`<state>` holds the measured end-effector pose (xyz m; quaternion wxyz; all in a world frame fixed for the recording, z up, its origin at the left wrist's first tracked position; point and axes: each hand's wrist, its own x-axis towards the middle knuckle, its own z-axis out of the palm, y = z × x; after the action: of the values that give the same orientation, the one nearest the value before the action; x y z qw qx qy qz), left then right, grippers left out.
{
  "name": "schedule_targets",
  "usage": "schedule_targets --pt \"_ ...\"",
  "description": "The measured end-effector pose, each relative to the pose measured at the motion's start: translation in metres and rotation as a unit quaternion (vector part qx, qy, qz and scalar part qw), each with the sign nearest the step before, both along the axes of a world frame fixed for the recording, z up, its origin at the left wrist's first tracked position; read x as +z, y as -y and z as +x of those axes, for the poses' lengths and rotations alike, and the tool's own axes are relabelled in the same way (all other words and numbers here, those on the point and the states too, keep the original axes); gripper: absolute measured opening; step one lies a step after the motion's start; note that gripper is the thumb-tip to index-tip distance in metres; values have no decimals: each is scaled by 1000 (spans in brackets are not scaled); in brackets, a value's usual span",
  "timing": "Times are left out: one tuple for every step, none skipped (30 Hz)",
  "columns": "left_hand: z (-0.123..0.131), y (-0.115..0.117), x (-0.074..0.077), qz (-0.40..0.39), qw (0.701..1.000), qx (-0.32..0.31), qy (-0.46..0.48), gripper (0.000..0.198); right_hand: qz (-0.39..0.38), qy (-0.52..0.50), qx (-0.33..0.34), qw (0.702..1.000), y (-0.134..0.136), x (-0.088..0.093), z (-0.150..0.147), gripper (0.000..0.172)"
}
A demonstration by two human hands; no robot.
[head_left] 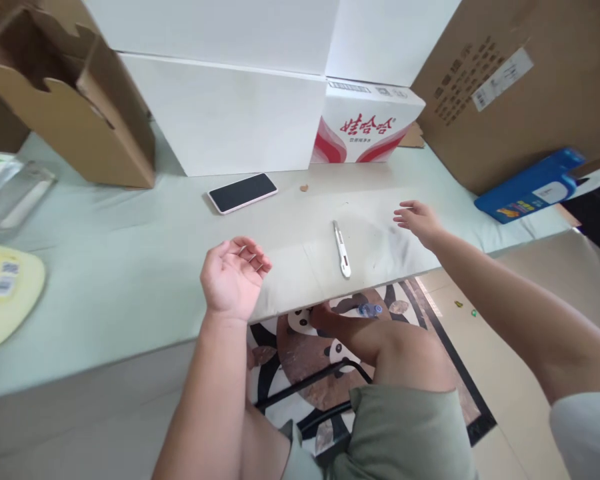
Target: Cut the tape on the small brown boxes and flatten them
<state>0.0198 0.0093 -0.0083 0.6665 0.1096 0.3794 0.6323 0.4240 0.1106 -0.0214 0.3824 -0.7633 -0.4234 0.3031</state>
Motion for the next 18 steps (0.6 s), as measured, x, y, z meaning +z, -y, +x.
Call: schedule_targets --pt "-4 4 1 1 1000 8 5 27 1 10 26 1000 -3 2 -15 17" --pt "-9 8 2 1 1000 16 9 26 4 20 56 998 -6 4 -32 17" --pt "-13 12 3 2 1000 25 13 26 8 30 90 995 -11 5 -52 17" --pt "-18 16 4 5 999 31 15 26 13 39 126 991 -16 6 -75 17" --pt "-23 19 4 9 999 37 18 25 18 47 164 985 -21 7 -101 18" --pt "-28 22 4 13 999 43 20 25 23 50 200 978 -26 8 -128 19" --pt "-32 24 4 15 998 51 24 25 31 57 240 968 -30 9 -158 20" --pt "-36 25 3 15 998 59 28 25 44 70 283 956 -34 11 -189 21" --pt "-39 26 3 13 997 66 33 25 60 86 326 940 -38 14 -222 21" --pt "-42 26 2 8 997 72 39 24 92 131 386 909 -41 18 -256 21" --pt "-44 25 2 3 996 75 45 23 130 174 438 872 -45 23 -290 22" --pt "-45 24 2 -2 996 76 51 23 162 204 474 841 -48 30 -323 23" --pt "-46 23 2 -5 995 78 57 22 190 224 499 816 -52 38 -356 25" --pt "-47 21 2 -5 995 79 61 22 216 242 514 794 -57 47 -386 24" --pt "-48 20 2 -2 995 81 63 22 235 258 523 778 -63 56 -415 21" --pt "-49 19 2 4 995 82 63 22 249 274 527 765 -70 66 -440 17" --pt "-50 18 1 9 995 82 62 23 255 291 526 757 -78 75 -462 13" --pt "-51 17 1 13 995 80 62 22 247 310 522 755 -87 84 -480 9"
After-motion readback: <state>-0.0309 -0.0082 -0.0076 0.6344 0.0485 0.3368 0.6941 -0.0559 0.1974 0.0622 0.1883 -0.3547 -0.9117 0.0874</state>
